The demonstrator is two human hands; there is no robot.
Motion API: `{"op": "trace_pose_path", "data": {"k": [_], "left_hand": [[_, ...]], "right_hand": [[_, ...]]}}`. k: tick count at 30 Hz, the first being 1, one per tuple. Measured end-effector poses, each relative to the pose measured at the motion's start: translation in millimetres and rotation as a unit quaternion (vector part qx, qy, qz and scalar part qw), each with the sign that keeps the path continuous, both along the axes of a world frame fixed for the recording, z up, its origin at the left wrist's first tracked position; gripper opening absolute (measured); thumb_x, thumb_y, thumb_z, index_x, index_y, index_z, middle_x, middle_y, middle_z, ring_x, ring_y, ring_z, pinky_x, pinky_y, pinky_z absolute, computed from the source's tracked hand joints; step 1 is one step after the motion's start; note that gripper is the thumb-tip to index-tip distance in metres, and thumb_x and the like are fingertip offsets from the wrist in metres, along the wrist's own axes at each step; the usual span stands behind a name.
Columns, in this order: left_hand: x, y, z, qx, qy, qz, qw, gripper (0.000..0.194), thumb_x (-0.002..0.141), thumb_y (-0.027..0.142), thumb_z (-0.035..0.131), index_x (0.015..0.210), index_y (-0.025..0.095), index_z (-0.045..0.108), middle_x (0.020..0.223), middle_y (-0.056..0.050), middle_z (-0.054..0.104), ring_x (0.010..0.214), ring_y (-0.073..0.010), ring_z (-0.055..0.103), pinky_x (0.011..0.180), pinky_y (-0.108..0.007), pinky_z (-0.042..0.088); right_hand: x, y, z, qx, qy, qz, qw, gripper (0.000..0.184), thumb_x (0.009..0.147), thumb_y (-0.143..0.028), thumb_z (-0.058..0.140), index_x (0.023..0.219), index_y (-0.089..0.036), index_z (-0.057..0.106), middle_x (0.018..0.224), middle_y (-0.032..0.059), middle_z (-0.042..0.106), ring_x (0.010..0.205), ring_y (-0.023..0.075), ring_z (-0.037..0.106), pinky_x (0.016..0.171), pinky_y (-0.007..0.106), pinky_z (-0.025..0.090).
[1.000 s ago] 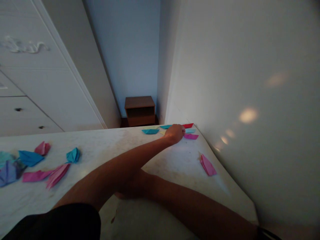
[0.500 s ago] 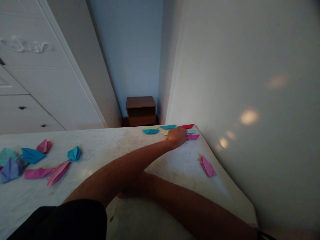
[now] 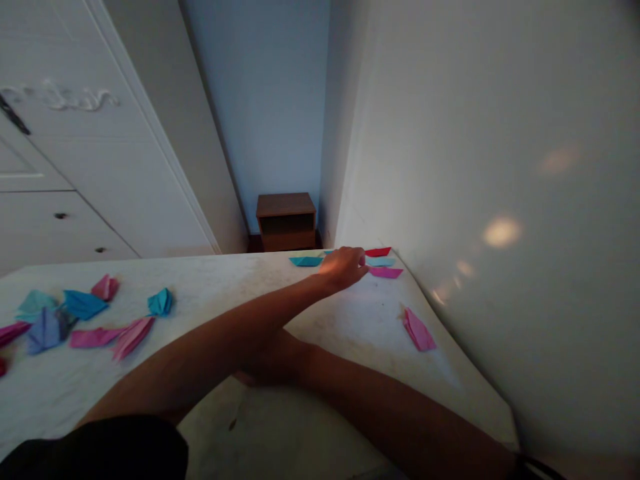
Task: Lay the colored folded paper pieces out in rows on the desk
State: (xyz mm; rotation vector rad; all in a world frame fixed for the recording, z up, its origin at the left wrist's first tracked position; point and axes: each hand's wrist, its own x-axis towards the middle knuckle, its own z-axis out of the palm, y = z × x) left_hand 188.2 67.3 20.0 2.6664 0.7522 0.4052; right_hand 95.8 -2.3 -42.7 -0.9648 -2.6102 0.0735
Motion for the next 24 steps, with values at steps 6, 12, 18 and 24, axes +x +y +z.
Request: {"op": "trace_pose_path", "data": {"k": [6,12,18,24], "left_hand": [[-98.6,11.2,22.1,0.017,-0.096,0.053,0.994,0.017,0.082,0.032,0.059,0.076,0.015,0.062,0.07,-0.001,0.062,0.062,-0.0113,0.052,0.059,-0.024,0.033],[-229.3,4.9,8.4,-0.03,-0.125,0.193,0.973,0.025,0.08,0.036,0.056,0.066,0.017,0.054,0.059,0.001,0.053,0.055,-0.0102,0.043,0.055,-0.023,0.032],[-308.2,-40.3,-14.1,-0.088,-0.135,0.219,0.962,0.028,0.083,0.04,0.054,0.065,0.018,0.051,0.056,0.002,0.048,0.051,-0.0099,0.04,0.051,-0.022,0.029],[-352.5,-71.9,-31.4,-0.156,-0.198,0.212,0.944,0.027,0.083,0.038,0.055,0.068,0.015,0.051,0.06,0.002,0.049,0.054,-0.009,0.041,0.052,-0.021,0.031]], "right_hand": [[3.4,-0.3,11.8,0.027,-0.005,0.013,1.0,0.025,0.095,-0.026,0.044,0.102,-0.014,0.065,0.101,0.0084,0.064,0.096,0.0206,0.056,0.086,0.033,0.044],[4.8,-0.9,9.7,0.014,0.026,0.007,1.0,0.02,0.086,-0.017,0.056,0.102,-0.016,0.068,0.095,0.0066,0.062,0.087,0.0182,0.054,0.083,0.032,0.043],[9.0,-2.5,9.5,0.009,0.087,0.015,0.996,0.017,0.087,-0.012,0.054,0.096,-0.013,0.068,0.085,0.0076,0.06,0.081,0.0169,0.053,0.075,0.03,0.043],[12.4,-2.7,8.0,-0.025,0.12,-0.002,0.992,0.021,0.093,-0.018,0.049,0.1,-0.015,0.069,0.09,0.0096,0.063,0.084,0.0175,0.057,0.075,0.032,0.047]]}}
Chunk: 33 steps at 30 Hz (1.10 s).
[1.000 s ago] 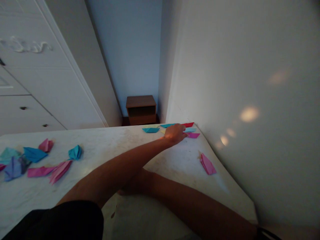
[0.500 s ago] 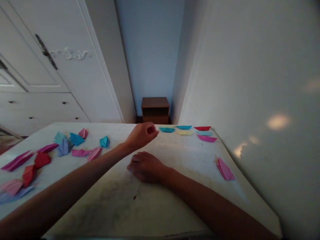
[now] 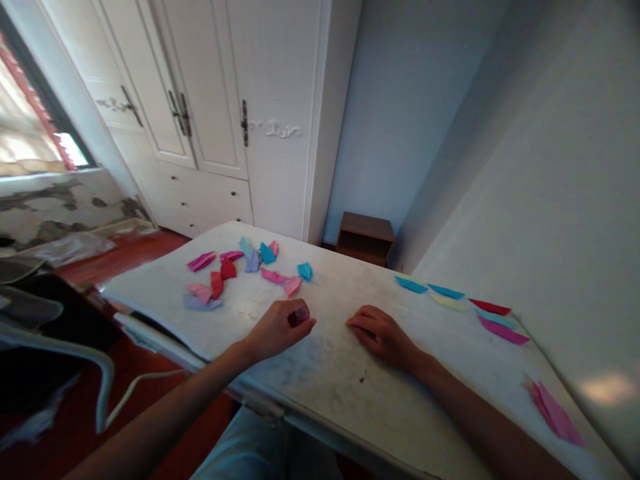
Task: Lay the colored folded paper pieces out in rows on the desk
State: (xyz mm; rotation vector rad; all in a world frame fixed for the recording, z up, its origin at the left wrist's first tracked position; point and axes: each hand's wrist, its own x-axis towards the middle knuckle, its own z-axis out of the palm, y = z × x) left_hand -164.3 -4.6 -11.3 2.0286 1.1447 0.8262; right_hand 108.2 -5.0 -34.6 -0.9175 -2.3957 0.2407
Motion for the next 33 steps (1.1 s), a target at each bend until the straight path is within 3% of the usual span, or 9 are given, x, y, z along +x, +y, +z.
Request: {"op": "trace_pose_path", "data": {"k": [4,7,11,14,17,20,23,33], "left_hand": [[-15.1,1.9,-13.5,-0.054,-0.103,0.025,0.993,0.032,0.08,0.044,0.057,0.068,0.015,0.049,0.059,0.003,0.044,0.054,-0.008,0.038,0.05,-0.02,0.028],[-16.7,5.4,-18.9,-0.094,-0.154,0.034,0.983,0.035,0.078,0.048,0.057,0.07,0.016,0.048,0.058,0.003,0.044,0.052,-0.008,0.038,0.049,-0.02,0.027],[-13.7,2.1,-19.6,-0.055,-0.141,0.021,0.988,0.026,0.079,0.038,0.058,0.069,0.015,0.051,0.06,0.003,0.047,0.056,-0.0083,0.04,0.053,-0.021,0.029],[-13.0,-2.2,-17.9,-0.026,-0.141,0.019,0.989,0.022,0.079,0.031,0.057,0.067,0.015,0.05,0.06,0.003,0.047,0.057,-0.0086,0.041,0.055,-0.021,0.031],[-13.5,-2.4,-17.8,-0.022,-0.148,0.022,0.989,0.019,0.079,0.028,0.057,0.068,0.015,0.05,0.061,0.002,0.049,0.057,-0.0091,0.043,0.056,-0.022,0.031],[-13.7,0.8,-19.9,-0.018,-0.148,0.022,0.989,0.017,0.079,0.027,0.057,0.068,0.015,0.051,0.062,0.002,0.052,0.058,-0.0095,0.044,0.056,-0.023,0.031],[-13.0,3.2,-22.3,-0.015,-0.147,0.016,0.989,0.017,0.079,0.027,0.057,0.068,0.015,0.053,0.062,0.002,0.053,0.058,-0.0097,0.046,0.056,-0.023,0.031],[-13.0,4.5,-22.3,0.002,-0.145,0.022,0.989,0.017,0.079,0.025,0.058,0.068,0.013,0.054,0.061,0.001,0.053,0.057,-0.0102,0.046,0.057,-0.023,0.031]], "right_hand": [[-10.9,9.2,-0.4,-0.039,0.05,-0.027,0.998,0.021,0.094,-0.024,0.05,0.101,-0.017,0.069,0.091,0.0089,0.064,0.082,0.0163,0.06,0.072,0.03,0.05],[-36.8,21.5,5.6,-0.038,0.09,-0.038,0.994,0.021,0.093,-0.026,0.051,0.099,-0.018,0.069,0.092,0.0088,0.064,0.084,0.017,0.061,0.076,0.032,0.051],[-89.0,49.2,20.0,-0.023,0.083,-0.032,0.996,0.025,0.093,-0.028,0.05,0.103,-0.015,0.069,0.093,0.0095,0.063,0.08,0.0164,0.059,0.073,0.03,0.049],[-128.6,77.0,31.2,-0.038,0.001,-0.046,0.998,0.03,0.092,-0.029,0.052,0.112,-0.012,0.067,0.104,0.0111,0.062,0.081,0.0149,0.058,0.078,0.028,0.047],[-160.2,102.7,39.2,-0.065,-0.147,-0.117,0.98,0.04,0.089,-0.036,0.058,0.121,-0.012,0.065,0.113,0.0133,0.059,0.095,0.0177,0.058,0.086,0.027,0.043],[-180.4,119.6,43.3,-0.082,-0.222,-0.135,0.962,0.04,0.083,-0.044,0.064,0.104,-0.011,0.072,0.101,0.0144,0.062,0.086,0.0205,0.058,0.075,0.028,0.042],[-189.5,125.3,45.1,-0.081,-0.244,-0.113,0.96,0.028,0.082,-0.038,0.064,0.086,-0.013,0.074,0.086,0.0104,0.064,0.079,0.0186,0.057,0.068,0.026,0.039],[-173.8,101.6,45.2,-0.03,-0.233,-0.114,0.965,0.026,0.082,-0.032,0.065,0.101,-0.015,0.067,0.104,0.0074,0.058,0.087,0.0165,0.056,0.073,0.024,0.039]]}}
